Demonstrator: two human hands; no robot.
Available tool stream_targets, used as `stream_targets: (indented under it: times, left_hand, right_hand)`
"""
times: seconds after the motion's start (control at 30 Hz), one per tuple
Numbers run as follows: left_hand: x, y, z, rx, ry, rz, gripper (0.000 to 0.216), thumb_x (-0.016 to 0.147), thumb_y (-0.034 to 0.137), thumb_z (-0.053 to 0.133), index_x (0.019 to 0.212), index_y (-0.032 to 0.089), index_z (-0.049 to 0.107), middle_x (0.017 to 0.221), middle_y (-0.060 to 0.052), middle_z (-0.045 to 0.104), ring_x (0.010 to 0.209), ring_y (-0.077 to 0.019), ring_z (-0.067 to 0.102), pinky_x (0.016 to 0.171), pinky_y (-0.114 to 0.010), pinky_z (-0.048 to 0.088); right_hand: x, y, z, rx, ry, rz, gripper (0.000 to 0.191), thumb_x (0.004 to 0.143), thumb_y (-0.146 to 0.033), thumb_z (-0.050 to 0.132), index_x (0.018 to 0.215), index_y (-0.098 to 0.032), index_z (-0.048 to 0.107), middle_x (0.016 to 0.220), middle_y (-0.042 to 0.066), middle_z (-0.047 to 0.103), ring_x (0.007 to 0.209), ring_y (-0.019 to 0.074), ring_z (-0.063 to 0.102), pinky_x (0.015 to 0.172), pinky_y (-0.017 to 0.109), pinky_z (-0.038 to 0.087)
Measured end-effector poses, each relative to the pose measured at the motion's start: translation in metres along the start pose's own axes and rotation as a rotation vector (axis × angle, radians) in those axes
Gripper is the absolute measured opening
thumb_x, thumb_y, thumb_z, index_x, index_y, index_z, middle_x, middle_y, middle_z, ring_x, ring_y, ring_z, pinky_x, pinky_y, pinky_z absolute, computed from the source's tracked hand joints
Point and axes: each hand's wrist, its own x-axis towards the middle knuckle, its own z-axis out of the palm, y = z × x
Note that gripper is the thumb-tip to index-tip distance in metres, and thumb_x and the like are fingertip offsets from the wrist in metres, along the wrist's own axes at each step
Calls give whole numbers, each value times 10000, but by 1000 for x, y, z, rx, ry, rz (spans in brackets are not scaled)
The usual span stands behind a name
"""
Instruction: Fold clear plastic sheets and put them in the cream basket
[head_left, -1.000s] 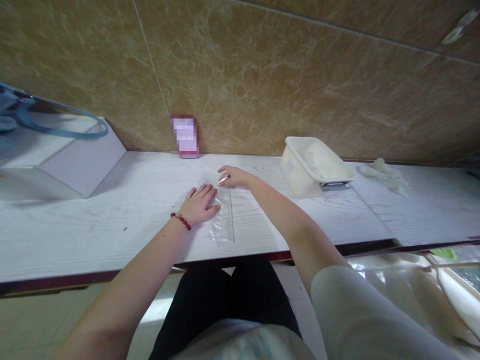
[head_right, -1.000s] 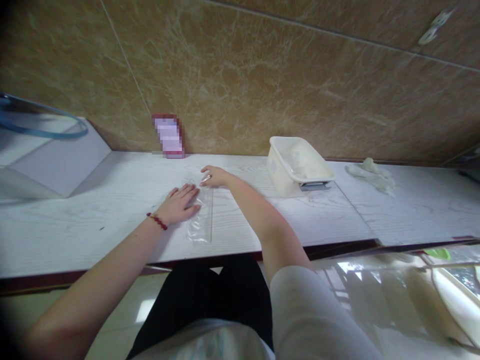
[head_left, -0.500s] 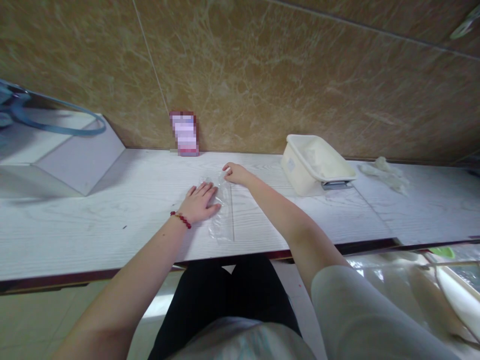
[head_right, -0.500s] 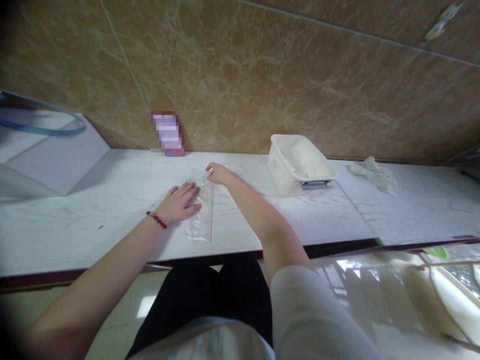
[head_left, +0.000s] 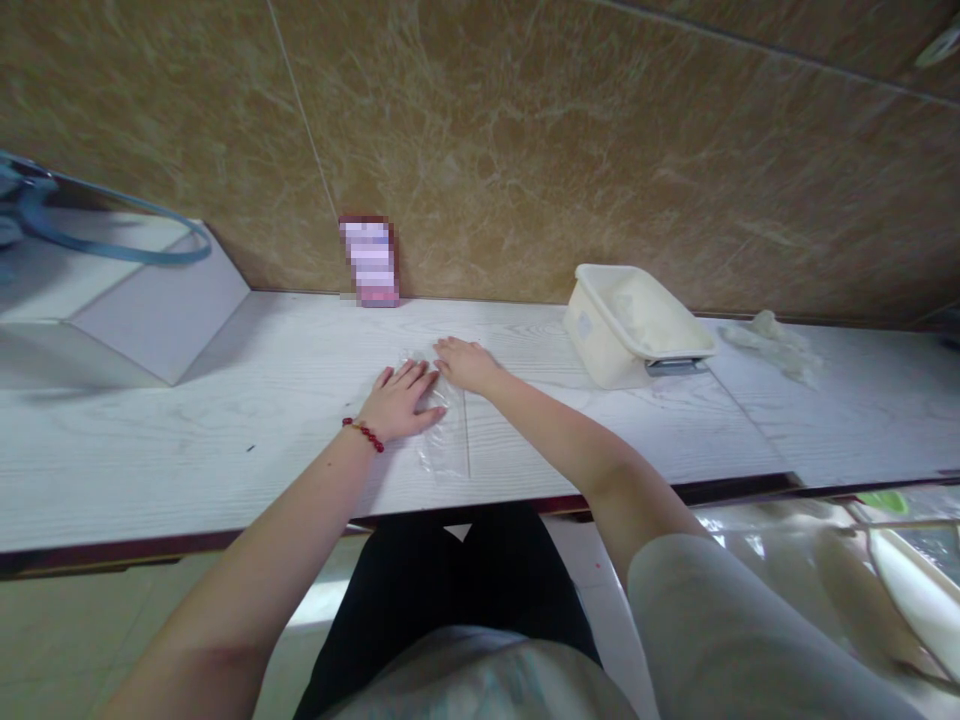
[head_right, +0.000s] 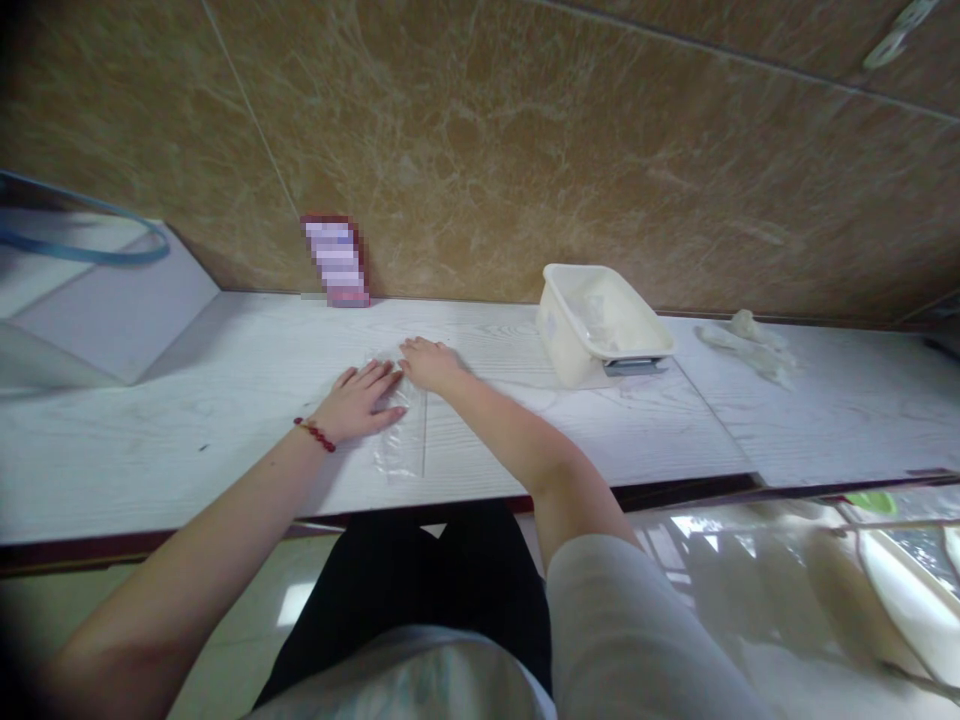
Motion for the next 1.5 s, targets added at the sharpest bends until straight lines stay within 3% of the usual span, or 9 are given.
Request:
stream_targets:
  times: [0.17,0.3,0.47,0.7,0.83,1.0,1.1,1.33,1.5]
  left_hand:
    - [0,-1,2,-28,11,-7,686,761,593,363,1316,191,340,1407,-92,301,1301,-259,218,1042,-480,145]
    - [4,-11,5,-153,97,-13,583,816,521,325,1287,182,382,1392,-97,328,1296,-247,239,1039,-462,203]
    - [6,-28,6,-380,274,-30,503,876,403,214,1237,129,432,1332,-104,419,1258,-177,325,1052,-362,263]
    - [-7,-23,-4,-372,184,-16,459,859,368,235,1182,164,488,1251,-85,513,1182,-171,433,1015,-350,323]
    - [-35,-10,-15,-330,56,14,444,833,344,268,1140,152,526,1182,-82,569,1091,-181,513,962,-342,381]
    - [-87,27,-16,-253,110,32,410,828,372,343,1078,141,570,1103,-91,608,1015,-198,551,927,-336,408]
    - [-106,51,-7,-191,162,44,436,815,405,393,1145,153,528,1201,-97,548,1090,-213,501,953,-376,377]
    - [-113,68,2,-94,141,18,557,759,545,442,1201,209,483,1282,-77,486,1214,-258,383,1018,-453,250]
    - [-115,68,3,-95,160,24,506,782,502,434,1203,226,479,1286,-63,483,1212,-237,391,1020,-433,251]
  right_hand:
    - [-3,2,6,15,-76,-11,454,892,-309,300,1318,-155,330,1412,75,280,1298,223,237,1020,432,260]
    - [-22,0,-12,77,48,-27,438,890,-320,326,1306,-183,355,1411,64,286,1313,207,204,1035,410,235]
    - [-87,-18,-33,171,45,-325,336,855,-347,419,1133,-199,538,1277,48,483,1219,170,379,992,344,304]
    - [-163,-36,-20,144,44,-395,384,844,-367,448,1179,-189,512,1282,67,480,1216,188,387,960,350,336]
    - [-166,-30,-20,88,98,-389,292,856,-271,436,1104,-202,574,1204,49,552,1133,178,466,919,335,368]
    - [-156,-17,-24,38,88,-478,272,842,-260,472,1077,-200,597,1148,54,591,1091,179,494,888,332,397]
    - [-150,-15,-21,19,60,-553,275,853,-259,458,1085,-201,593,1163,50,582,1103,166,487,895,327,402]
    - [-143,-20,-8,38,37,-630,250,858,-216,445,1034,-196,622,1102,43,619,1060,125,527,923,293,409]
    - [-148,-21,-6,76,101,-626,245,854,-224,449,1008,-164,630,1068,56,634,1039,125,541,934,279,413]
